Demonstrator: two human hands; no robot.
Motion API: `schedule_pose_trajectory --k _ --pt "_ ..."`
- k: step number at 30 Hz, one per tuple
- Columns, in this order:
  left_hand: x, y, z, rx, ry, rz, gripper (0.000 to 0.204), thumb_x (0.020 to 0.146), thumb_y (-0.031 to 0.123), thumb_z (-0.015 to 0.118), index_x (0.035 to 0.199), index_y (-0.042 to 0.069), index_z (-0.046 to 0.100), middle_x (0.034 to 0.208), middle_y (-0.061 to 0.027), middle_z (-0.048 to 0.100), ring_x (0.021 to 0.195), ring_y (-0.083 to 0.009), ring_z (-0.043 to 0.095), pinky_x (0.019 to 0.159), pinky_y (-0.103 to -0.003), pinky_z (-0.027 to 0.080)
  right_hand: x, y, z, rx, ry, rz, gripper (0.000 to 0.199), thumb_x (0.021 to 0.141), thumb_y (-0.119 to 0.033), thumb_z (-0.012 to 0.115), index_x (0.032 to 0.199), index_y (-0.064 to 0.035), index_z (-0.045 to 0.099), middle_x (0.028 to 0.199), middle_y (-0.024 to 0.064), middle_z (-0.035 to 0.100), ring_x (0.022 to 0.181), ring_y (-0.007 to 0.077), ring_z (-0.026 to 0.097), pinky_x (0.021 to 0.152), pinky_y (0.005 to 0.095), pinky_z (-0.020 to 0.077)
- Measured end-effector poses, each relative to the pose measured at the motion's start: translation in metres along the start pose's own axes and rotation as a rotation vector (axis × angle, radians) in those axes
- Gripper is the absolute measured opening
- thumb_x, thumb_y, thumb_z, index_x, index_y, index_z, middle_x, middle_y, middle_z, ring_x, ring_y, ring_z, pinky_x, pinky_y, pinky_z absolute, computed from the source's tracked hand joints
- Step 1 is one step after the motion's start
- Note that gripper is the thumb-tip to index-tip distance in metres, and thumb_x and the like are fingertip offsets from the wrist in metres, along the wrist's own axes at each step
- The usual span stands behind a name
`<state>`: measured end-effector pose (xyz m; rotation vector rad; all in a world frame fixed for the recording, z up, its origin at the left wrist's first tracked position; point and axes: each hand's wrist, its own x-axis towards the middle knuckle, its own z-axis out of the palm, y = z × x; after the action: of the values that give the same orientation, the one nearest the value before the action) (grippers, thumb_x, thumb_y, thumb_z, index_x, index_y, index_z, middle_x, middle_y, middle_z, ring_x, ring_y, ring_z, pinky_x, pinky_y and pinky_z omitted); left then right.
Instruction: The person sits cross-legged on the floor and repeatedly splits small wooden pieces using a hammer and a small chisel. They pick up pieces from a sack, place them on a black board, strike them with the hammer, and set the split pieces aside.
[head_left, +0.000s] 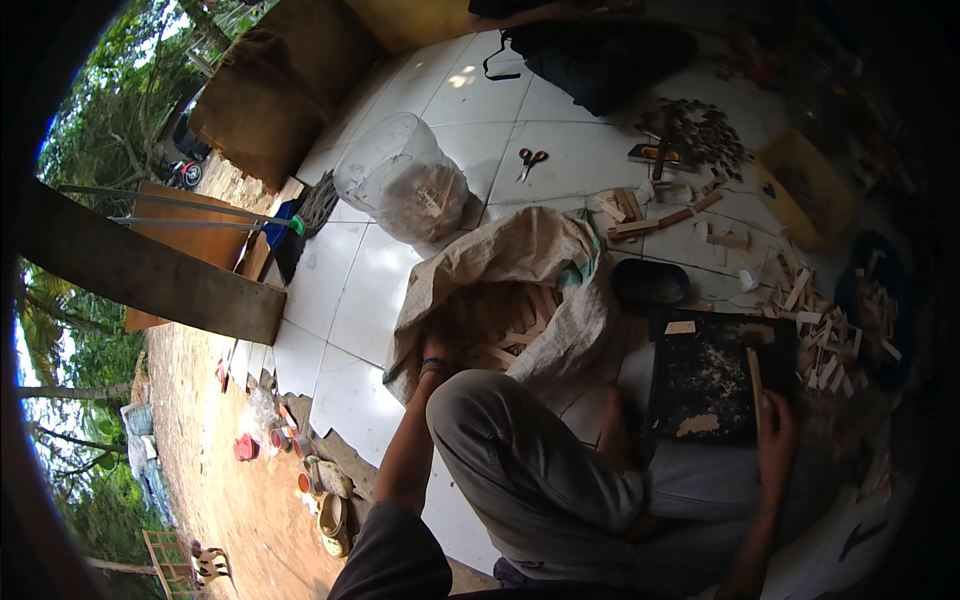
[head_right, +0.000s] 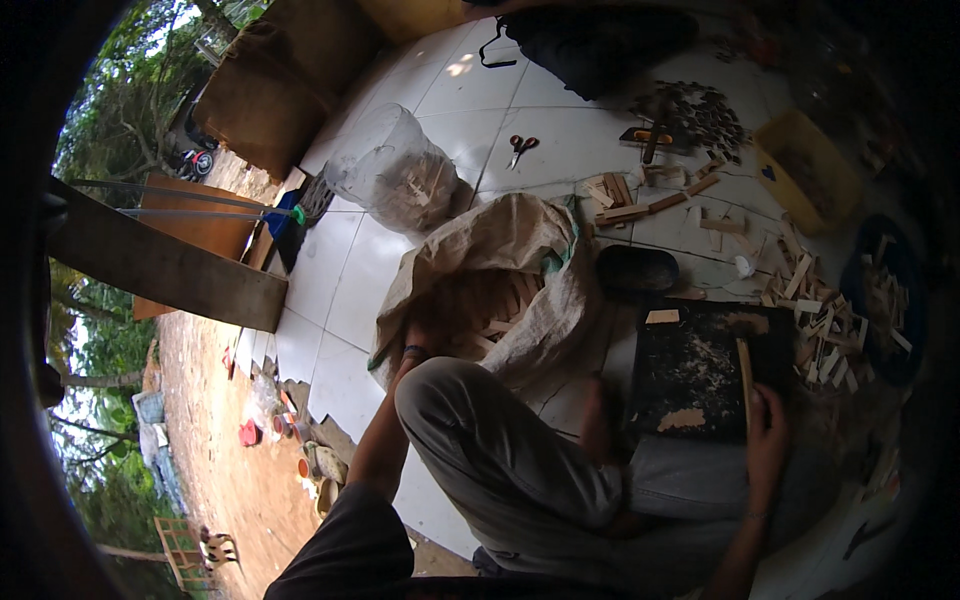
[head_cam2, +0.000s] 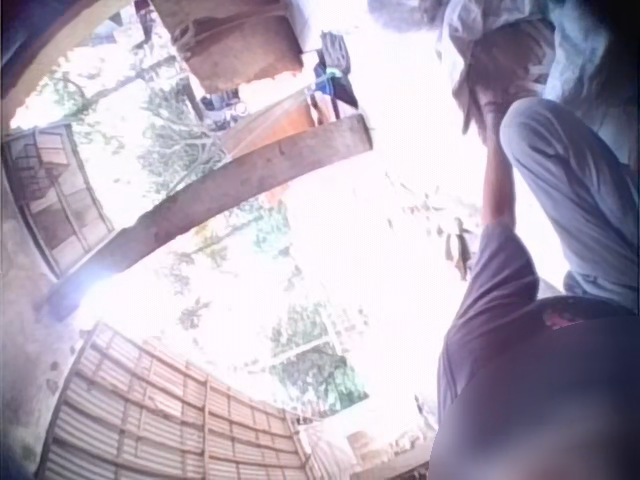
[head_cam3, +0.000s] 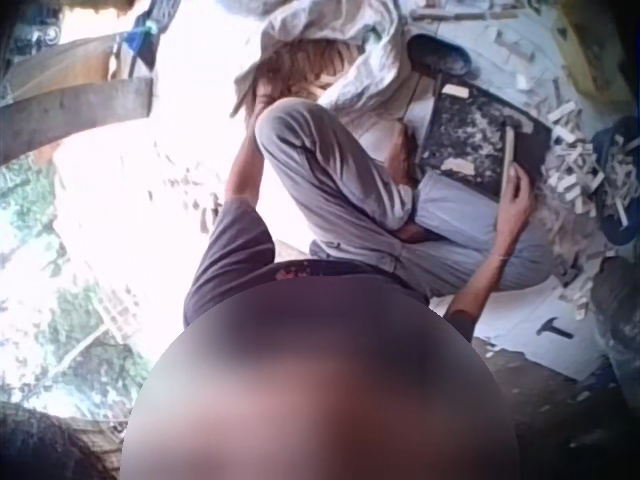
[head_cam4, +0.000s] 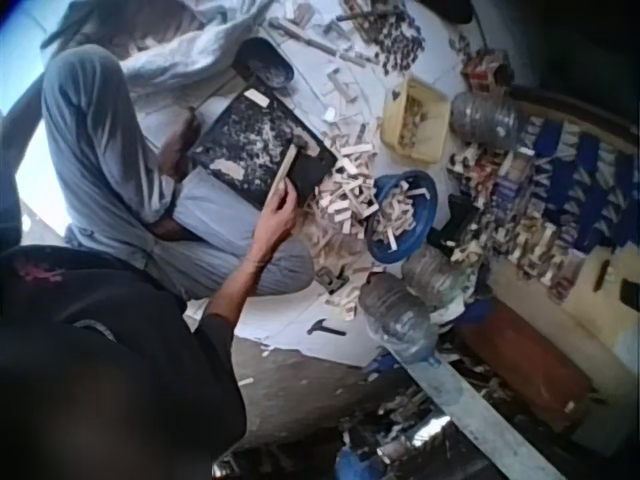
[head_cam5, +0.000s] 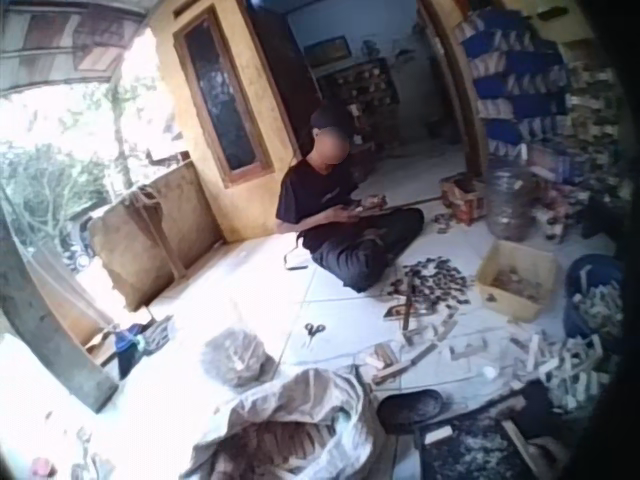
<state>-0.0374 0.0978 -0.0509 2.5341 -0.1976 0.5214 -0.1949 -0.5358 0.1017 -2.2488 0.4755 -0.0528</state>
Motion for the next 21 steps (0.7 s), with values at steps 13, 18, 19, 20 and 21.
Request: schedule_pose_trajectory --k 13,18,19,20,21 --pt "0.037 -0.037 0.01 0.045 -0.255 -0.253 0.039 0.095 0.028 0.07 0.124 0.003 0.069 0.12 -0.0194 0.072 0.112 -0.0304 0.07 0.096 -0.04 0.054 -0.003 0.006 -0.003 -0.041 0.02 -0.022 0.036 0.112 -0.031 0.053 0.128 -0.0018 0.066 0.118 0.0162 0.072 0.11 0.0224 0.067 0.098 0.0347 0.0494" --pt "0.041 -0.041 0.002 0.042 -0.326 -0.264 0.038 0.096 0.028 0.069 0.124 0.003 0.068 0.12 -0.0192 0.072 0.112 -0.0307 0.07 0.096 -0.04 0.054 0.0 0.01 0.001 -0.007 0.021 0.014 0.036 0.112 -0.03 0.053 0.129 -0.0017 0.066 0.117 0.0158 0.073 0.109 0.022 0.068 0.098 0.0347 0.0498" --pt "0.041 -0.042 -0.001 0.04 -0.344 -0.27 0.038 0.096 0.028 0.069 0.124 0.003 0.068 0.12 -0.0192 0.072 0.112 -0.0307 0.07 0.096 -0.041 0.054 0.0 0.01 0.001 -0.007 0.019 0.005 0.036 0.112 -0.03 0.052 0.128 -0.0016 0.066 0.116 0.0149 0.074 0.107 0.0212 0.069 0.096 0.0347 0.0504" --pt "0.042 -0.043 -0.005 0.037 -0.361 -0.279 0.038 0.096 0.028 0.069 0.124 0.003 0.068 0.12 -0.0192 0.072 0.112 -0.0308 0.07 0.096 -0.041 0.054 0.0 0.009 0.001 -0.012 0.021 -0.017 0.036 0.112 -0.03 0.052 0.128 -0.0015 0.066 0.115 0.0147 0.074 0.106 0.021 0.069 0.095 0.0346 0.0506" --pt "0.043 -0.045 -0.009 0.034 -0.377 -0.288 0.038 0.096 0.028 0.069 0.124 0.003 0.068 0.12 -0.0191 0.072 0.112 -0.0308 0.069 0.096 -0.041 0.054 0.0 0.008 0.0 -0.008 0.02 -0.015 0.036 0.112 -0.031 0.052 0.127 -0.0014 0.067 0.114 0.0145 0.074 0.105 0.0207 0.069 0.095 0.0345 0.0507"
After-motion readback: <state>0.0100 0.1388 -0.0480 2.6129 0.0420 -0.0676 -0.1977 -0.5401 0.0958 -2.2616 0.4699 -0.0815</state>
